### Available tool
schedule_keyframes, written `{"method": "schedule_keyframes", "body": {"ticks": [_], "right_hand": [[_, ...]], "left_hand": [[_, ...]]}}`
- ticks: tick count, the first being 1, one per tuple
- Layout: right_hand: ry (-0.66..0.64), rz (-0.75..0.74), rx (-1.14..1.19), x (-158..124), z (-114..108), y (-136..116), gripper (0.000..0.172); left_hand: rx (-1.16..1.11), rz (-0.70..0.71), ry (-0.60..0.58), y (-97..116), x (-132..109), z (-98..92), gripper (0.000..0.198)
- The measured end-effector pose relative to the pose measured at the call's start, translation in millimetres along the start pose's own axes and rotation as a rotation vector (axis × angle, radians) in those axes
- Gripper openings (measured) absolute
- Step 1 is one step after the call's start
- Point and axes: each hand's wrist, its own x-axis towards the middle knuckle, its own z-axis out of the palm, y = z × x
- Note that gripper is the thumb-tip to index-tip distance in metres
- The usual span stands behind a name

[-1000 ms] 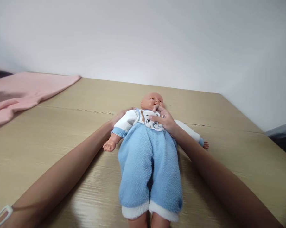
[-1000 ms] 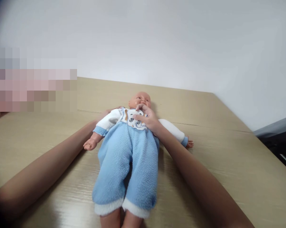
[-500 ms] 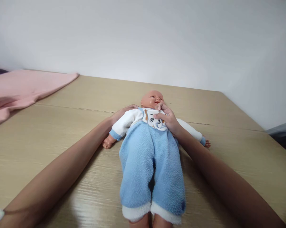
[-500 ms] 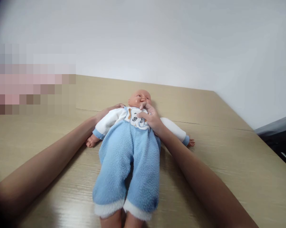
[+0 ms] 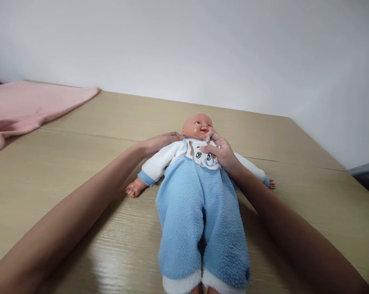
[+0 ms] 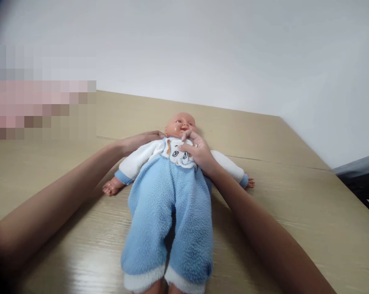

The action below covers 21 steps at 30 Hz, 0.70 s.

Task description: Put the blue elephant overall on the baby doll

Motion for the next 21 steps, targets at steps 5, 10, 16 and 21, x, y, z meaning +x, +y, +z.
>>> {"method": "schedule_keyframes", "body": {"ticks": [5, 10, 16, 21], "right_hand": [[-0.006, 0.011, -0.072, 0, 1, 0, 0.04], [-0.077, -0.065, -0.32, 1, -7, -11, 0.028], [-0.077, -0.019, -0.617, 2, -39, -29, 0.015], [-0.15, 0.012, -0.717, 1, -59, -32, 0.024]], "left_hand": [[0.352, -0.099, -0.109, 32, -16, -19.3, 0.037], [0.455, -0.122, -0.21, 35, -22, -33.4, 0.045], [0.508, -0.057, -0.278, 32, -21, -32.9, 0.036], [0.505, -0.037, -0.32, 26, -20, -37.0, 0.042]]}}
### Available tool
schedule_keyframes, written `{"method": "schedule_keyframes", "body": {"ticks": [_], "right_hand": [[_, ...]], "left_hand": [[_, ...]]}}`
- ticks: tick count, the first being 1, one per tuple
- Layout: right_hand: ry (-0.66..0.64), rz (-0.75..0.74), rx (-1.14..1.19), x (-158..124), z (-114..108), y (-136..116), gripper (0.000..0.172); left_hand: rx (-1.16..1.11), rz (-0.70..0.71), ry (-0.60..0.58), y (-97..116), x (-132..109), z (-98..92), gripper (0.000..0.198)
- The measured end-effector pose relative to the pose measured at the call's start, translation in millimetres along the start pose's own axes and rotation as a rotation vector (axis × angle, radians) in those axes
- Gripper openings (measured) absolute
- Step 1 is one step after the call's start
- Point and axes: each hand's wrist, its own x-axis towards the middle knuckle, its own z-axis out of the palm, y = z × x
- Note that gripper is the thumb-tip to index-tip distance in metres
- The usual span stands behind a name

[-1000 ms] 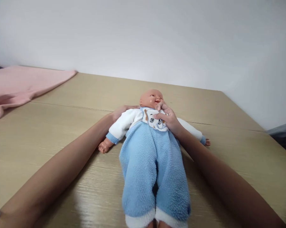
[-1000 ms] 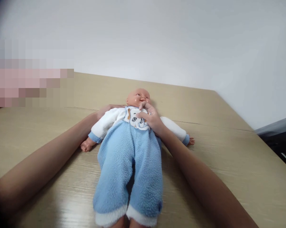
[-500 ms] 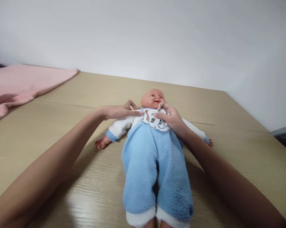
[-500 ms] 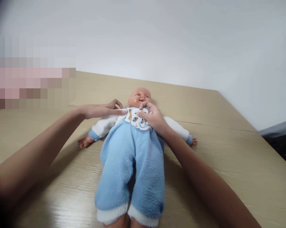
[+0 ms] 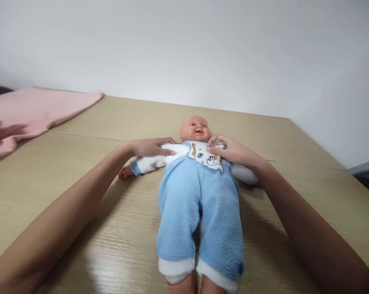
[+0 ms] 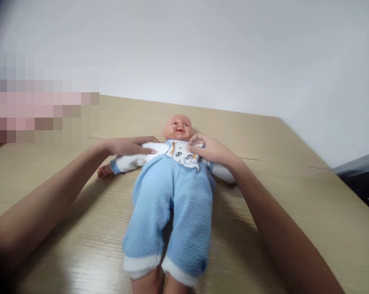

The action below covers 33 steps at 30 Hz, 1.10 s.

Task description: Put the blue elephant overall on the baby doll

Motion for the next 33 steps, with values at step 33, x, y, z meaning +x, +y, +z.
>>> {"method": "schedule_keyframes", "body": {"ticks": [33], "right_hand": [[0.427, -0.036, -0.04, -157, -41, 91, 0.049]], "left_hand": [[0.939, 0.459, 0.051, 96, 46, 140.1, 0.034]]}}
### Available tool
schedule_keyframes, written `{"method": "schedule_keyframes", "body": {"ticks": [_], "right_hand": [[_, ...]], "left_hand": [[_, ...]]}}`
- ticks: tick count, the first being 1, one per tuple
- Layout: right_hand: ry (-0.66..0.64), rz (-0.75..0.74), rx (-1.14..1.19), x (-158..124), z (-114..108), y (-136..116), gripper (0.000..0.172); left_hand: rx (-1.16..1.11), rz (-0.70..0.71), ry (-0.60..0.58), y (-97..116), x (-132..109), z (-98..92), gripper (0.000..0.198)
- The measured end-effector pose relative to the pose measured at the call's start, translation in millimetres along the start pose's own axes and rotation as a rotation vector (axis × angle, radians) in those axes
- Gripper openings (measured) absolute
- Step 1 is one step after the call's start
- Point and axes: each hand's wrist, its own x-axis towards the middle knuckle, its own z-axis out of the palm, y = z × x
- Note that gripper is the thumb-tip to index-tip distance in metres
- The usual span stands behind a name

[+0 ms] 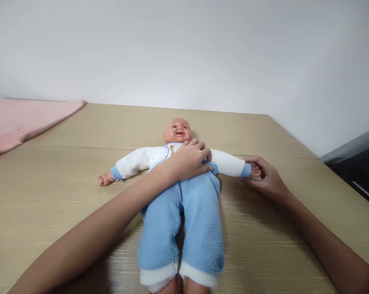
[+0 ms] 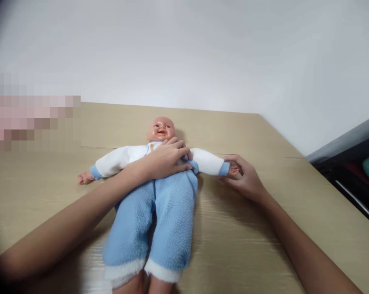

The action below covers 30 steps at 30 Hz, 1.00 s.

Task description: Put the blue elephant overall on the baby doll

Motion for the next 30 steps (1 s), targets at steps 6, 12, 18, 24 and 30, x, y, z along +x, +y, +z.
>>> {"method": "schedule_keyframes", "body": {"ticks": [6, 12, 18, 24, 30], "right_hand": [[0.081, -0.122, 0.114, 23, 1, -11, 0.049], [0.135, -0.32, -0.031, 42, 10, -30, 0.043], [0.063, -0.548, -0.348, 49, 24, -67, 0.038], [-0.086, -0.536, -0.325, 55, 48, -87, 0.024], [-0.14, -0.428, -0.256, 52, 55, -88, 0.028]], "left_hand": [[0.032, -0.044, 0.072, 4, 0, 6.2, 0.03], [-0.039, 0.139, 0.141, 2, -4, 4.3, 0.03], [-0.09, 0.34, 0.298, -1, -10, -0.3, 0.042], [-0.225, 0.481, 0.468, -4, -15, 1.6, 0.034], [-0.738, 0.296, 0.44, -1, -12, -3.7, 0.022]]}}
